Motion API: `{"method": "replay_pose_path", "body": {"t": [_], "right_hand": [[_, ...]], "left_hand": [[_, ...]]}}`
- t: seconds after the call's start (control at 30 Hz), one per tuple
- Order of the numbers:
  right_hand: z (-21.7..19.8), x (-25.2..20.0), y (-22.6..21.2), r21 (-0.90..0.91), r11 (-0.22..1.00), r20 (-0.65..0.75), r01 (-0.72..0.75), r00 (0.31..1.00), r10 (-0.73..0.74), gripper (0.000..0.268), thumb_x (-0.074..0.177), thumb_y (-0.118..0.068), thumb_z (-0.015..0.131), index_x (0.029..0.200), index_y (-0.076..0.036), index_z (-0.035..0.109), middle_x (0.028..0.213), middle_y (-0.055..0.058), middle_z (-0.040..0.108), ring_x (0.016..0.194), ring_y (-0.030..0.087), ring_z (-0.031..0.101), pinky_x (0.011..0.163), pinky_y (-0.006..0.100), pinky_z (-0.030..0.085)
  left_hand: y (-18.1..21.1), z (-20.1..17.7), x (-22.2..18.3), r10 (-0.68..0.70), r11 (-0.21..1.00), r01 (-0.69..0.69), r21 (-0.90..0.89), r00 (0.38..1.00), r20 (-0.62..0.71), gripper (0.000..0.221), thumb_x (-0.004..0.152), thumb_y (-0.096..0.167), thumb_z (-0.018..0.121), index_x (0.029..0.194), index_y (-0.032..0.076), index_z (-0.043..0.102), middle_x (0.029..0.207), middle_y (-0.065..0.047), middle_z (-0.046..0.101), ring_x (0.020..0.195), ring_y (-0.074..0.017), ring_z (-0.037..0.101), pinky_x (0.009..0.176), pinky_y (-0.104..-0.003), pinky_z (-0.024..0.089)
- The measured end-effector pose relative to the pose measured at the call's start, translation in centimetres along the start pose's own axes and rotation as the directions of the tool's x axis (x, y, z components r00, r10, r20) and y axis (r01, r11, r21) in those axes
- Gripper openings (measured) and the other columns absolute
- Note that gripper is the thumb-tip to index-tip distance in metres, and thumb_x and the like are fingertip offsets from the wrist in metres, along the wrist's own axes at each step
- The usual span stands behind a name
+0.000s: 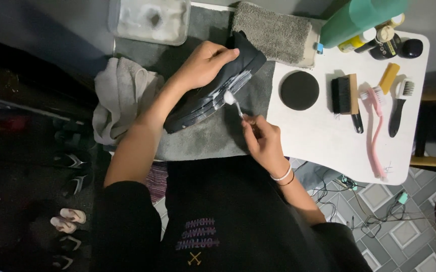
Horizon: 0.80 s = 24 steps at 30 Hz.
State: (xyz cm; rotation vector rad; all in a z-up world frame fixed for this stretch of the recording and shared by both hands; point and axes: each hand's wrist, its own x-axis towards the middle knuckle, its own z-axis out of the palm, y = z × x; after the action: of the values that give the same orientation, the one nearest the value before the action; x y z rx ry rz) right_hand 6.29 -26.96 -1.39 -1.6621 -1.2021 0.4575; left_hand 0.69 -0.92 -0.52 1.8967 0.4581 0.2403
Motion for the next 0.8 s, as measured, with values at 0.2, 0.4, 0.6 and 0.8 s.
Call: {"method": "replay_pose_path", "body": {"t": [0.2, 0.4, 0.6, 0.8], "right_hand": [[0.0, -0.7, -0.1, 0.257, 0.963, 0.100, -0.080, 0.993, 0.055, 0.014, 0.106, -0.015, 0.060, 0.093, -0.010, 0.060, 0.064, -0.006, 0.048, 0.053, 0.003, 0.033, 0.051, 0.021, 0.025], [-5.6, 7.1, 0.3, 0.034, 0.995, -0.153, 0.091, 0.985, -0.084, 0.020, 0.110, -0.016, 0.065, 0.093, -0.006, 0.060, 0.075, -0.001, 0.051, 0.063, 0.008, 0.040, 0.056, 0.024, 0.030], [-6.8, 20.4, -4.2, -0.134, 0.920, 0.363, 0.369, 0.882, -0.301, 0.014, 0.119, -0.006, 0.053, 0.108, 0.001, 0.057, 0.099, 0.010, 0.063, 0.082, 0.016, 0.056, 0.073, 0.032, 0.044], [-1.9, 29.1, 3.8, -0.159, 0.789, 0.553, 0.594, 0.715, -0.427, 0.009, 0.114, -0.004, 0.058, 0.121, 0.002, 0.061, 0.110, 0.019, 0.068, 0.094, 0.032, 0.065, 0.083, 0.043, 0.049]], "left_hand": [[0.0, -0.2, -0.3, 0.003, 0.999, -0.002, -0.037, 1.000, 0.006, 0.053, 0.110, 0.037, 0.055, 0.069, 0.023, 0.024, 0.070, 0.010, 0.020, 0.064, -0.0042, 0.024, 0.062, -0.032, 0.020], [0.2, 0.4, -0.1, -0.023, 1.000, 0.023, 0.004, 1.000, 0.021, 0.053, 0.109, 0.041, 0.055, 0.068, 0.023, 0.026, 0.070, 0.011, 0.022, 0.065, -0.0048, 0.027, 0.060, -0.033, 0.020], [1.1, 0.0, -0.6, -0.022, 0.998, 0.023, -0.051, 0.999, 0.026, 0.055, 0.109, 0.039, 0.055, 0.069, 0.022, 0.022, 0.068, 0.010, 0.018, 0.062, -0.0053, 0.022, 0.060, -0.032, 0.019], [2.1, -0.6, -1.1, -0.074, 0.995, 0.077, -0.071, 0.996, 0.043, 0.055, 0.108, 0.040, 0.054, 0.066, 0.022, 0.024, 0.062, 0.010, 0.018, 0.055, -0.0056, 0.022, 0.058, -0.032, 0.018]]}}
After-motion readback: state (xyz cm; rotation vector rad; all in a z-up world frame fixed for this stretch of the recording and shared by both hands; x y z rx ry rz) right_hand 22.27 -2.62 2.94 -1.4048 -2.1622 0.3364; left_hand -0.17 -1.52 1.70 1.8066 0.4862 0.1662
